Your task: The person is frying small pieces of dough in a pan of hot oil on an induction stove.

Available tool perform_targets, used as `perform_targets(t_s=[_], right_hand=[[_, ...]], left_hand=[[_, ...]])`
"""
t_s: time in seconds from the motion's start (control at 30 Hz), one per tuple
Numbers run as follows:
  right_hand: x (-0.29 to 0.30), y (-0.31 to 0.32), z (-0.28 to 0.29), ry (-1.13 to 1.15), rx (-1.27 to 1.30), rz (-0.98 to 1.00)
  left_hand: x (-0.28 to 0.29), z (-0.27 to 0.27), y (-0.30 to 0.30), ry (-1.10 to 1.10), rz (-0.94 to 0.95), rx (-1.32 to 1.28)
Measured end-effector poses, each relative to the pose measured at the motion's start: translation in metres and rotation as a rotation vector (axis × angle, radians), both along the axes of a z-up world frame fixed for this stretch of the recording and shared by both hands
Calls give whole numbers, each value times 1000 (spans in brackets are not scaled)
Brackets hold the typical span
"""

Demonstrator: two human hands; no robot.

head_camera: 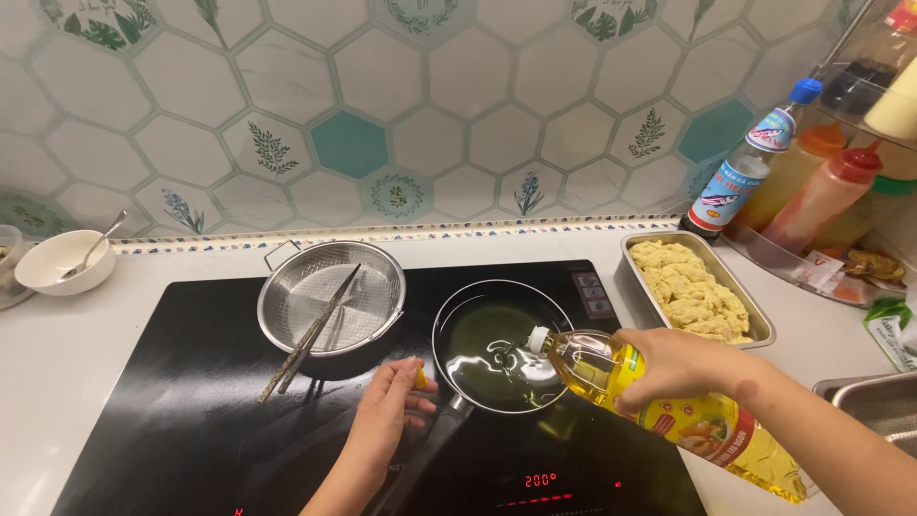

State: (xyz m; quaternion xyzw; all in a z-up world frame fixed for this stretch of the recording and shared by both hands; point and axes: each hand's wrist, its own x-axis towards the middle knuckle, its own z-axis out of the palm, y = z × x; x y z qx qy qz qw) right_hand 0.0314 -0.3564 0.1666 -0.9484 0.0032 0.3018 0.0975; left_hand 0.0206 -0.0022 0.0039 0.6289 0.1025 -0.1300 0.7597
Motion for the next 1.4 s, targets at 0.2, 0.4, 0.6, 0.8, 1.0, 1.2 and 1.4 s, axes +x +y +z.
perform_targets(t_s=[0.2,0.4,0.6,0.8,1.0,1.2,1.4], right_hand=[[-2,1,4,0,-19,-4],[-2,1,3,5,-25,9],[-2,4,4,3,-1,14],[6,-3,-6,18,-12,49],[1,6,4,-7,-17,27],[5,1,-3,-26,-10,71],[6,1,-3,-29,-13,61]], left_hand=[[1,13,-6,9,-10,19],[4,18,-8,11,-12,20],[6,16,-5,-11,-15,24],[4,30,-6,4,-16,45],[6,30,-7,-16,-23,54],[7,36,-7,-21,-27,52],[9,38,-9,-32,-26,44]])
